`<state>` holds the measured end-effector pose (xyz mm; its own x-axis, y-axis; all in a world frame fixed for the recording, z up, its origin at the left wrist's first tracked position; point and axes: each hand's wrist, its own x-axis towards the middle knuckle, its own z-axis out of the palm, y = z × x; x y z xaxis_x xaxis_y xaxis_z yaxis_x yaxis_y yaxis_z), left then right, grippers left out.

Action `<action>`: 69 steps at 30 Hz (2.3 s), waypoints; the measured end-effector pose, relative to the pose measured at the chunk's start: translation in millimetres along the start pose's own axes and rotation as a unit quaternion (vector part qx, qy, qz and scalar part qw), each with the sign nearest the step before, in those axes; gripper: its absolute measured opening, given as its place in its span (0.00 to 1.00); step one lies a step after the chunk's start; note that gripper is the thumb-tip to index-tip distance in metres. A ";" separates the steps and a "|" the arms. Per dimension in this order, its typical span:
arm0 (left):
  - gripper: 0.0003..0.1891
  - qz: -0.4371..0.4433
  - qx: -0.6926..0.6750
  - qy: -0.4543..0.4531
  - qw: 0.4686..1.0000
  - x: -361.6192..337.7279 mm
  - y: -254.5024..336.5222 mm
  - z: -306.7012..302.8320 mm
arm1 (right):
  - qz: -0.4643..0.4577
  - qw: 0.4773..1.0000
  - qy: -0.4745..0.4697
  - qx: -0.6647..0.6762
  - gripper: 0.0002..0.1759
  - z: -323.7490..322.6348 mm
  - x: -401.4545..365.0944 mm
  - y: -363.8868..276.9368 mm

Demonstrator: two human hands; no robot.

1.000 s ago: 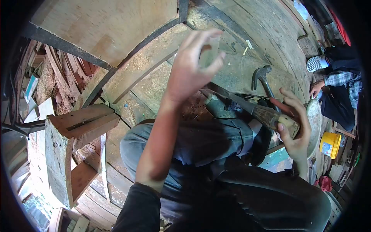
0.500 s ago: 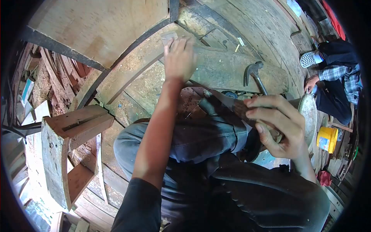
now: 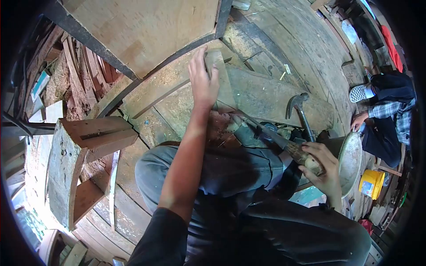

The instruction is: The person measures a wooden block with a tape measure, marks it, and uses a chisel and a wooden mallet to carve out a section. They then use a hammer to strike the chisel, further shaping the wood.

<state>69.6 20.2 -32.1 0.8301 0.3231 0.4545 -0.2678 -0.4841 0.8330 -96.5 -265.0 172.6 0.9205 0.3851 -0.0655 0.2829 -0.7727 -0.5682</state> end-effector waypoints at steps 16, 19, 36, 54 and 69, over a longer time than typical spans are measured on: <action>0.35 0.012 0.126 -0.239 0.963 2.8 -8.3 -11.7 | -0.004 0.968 0.245 0.059 0.32 -45.7 -2.9 -17.6; 0.38 -0.027 0.156 -0.245 0.956 6.1 -2.9 -16.8 | 0.002 0.970 0.241 0.036 0.35 -45.3 1.9 -22.8; 0.44 -0.108 0.261 -0.306 0.909 27.7 17.9 -55.1 | -0.147 0.979 0.130 -0.054 0.26 -67.4 65.4 -25.9; 0.43 -0.094 0.154 -0.298 0.937 28.5 -1.7 -48.3 | -0.196 0.969 0.083 -0.122 0.25 -70.0 95.7 -39.3; 0.42 -0.061 0.130 -0.277 0.950 27.6 -13.2 -44.8 | -0.166 0.969 0.028 -0.179 0.29 -70.1 108.0 -59.6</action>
<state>74.0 72.0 -16.4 0.9965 -0.0535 0.0647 -0.0838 -0.6777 0.7306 4.9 -212.7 256.9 0.7733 0.6222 0.1223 0.6320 -0.7407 -0.2279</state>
